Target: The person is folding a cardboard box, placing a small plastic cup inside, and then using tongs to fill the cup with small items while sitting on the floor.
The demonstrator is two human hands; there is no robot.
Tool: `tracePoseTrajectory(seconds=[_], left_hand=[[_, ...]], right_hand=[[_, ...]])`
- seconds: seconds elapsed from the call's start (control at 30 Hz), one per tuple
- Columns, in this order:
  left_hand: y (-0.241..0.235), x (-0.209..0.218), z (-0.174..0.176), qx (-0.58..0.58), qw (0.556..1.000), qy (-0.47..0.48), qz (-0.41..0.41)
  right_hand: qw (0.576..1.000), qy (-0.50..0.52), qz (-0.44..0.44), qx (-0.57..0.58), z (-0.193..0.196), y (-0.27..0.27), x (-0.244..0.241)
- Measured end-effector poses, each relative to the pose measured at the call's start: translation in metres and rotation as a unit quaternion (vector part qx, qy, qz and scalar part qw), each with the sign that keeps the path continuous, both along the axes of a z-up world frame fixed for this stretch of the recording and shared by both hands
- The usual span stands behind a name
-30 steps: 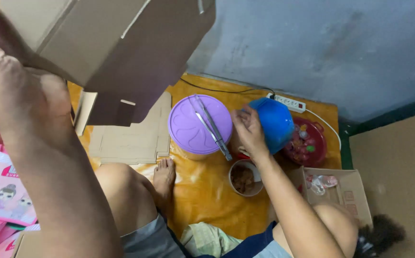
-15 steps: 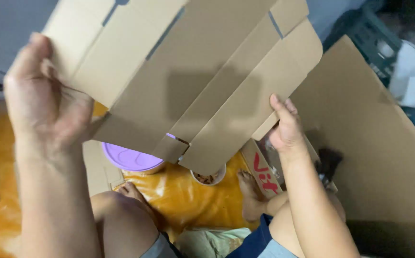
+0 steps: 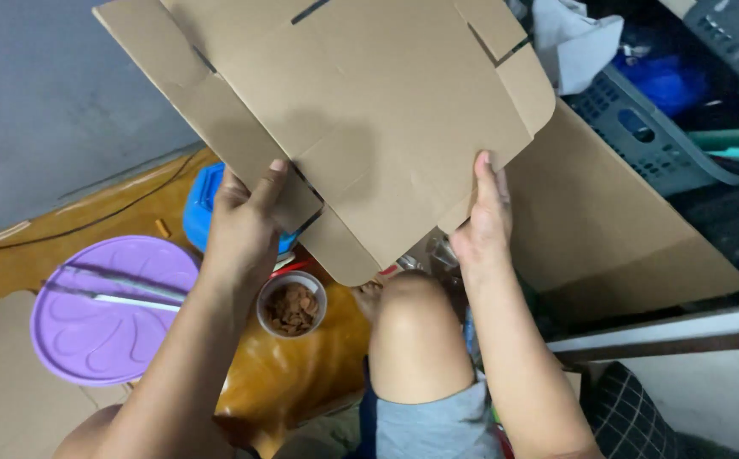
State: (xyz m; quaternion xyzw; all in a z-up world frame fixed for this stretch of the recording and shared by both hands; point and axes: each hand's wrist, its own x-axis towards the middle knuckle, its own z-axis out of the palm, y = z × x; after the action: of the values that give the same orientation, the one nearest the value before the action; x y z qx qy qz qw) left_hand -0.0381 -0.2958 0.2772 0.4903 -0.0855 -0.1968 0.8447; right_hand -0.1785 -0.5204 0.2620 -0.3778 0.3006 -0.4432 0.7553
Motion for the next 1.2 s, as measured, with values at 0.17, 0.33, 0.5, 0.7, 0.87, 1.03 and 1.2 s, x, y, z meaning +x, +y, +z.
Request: tracePoseTrajectory(seconds=[0.17,0.33,0.5,0.7,0.87,1.03,1.2], left_hand=[[-0.076,-0.018,-0.026,0.08,0.997,-0.01,-0.014],[-0.154,-0.059,-0.061,0.12,0.99,-0.06,-0.031],[-0.2,-0.096,-0.063,0.181,0.981,0.037,-0.059],[-0.24,-0.1,-0.114,0.182,0.981,0.037,-0.062],[-0.264,-0.143,-0.118,0.191,0.974,0.105,-0.057],[-0.278,-0.136,-0.184,0.258,0.956,0.105,-0.093],[-0.28,-0.067,-0.351,0.432,0.884,0.034,-0.176]], right_hand=[[0.994,0.112,-0.005,0.004,-0.072,-0.053,-0.081],[0.808,0.57,-0.029,-0.147,-0.282,-0.118,-0.2],[0.704,0.677,0.162,-0.139,-0.321,-0.062,-0.221],[0.754,0.64,0.128,-0.071,-0.326,-0.055,-0.219],[0.849,0.521,-0.061,-0.061,-0.316,-0.084,-0.258],[0.86,0.469,-0.197,-0.048,-0.269,-0.117,-0.307],[0.809,0.548,-0.199,-0.075,-0.25,-0.117,-0.33]])
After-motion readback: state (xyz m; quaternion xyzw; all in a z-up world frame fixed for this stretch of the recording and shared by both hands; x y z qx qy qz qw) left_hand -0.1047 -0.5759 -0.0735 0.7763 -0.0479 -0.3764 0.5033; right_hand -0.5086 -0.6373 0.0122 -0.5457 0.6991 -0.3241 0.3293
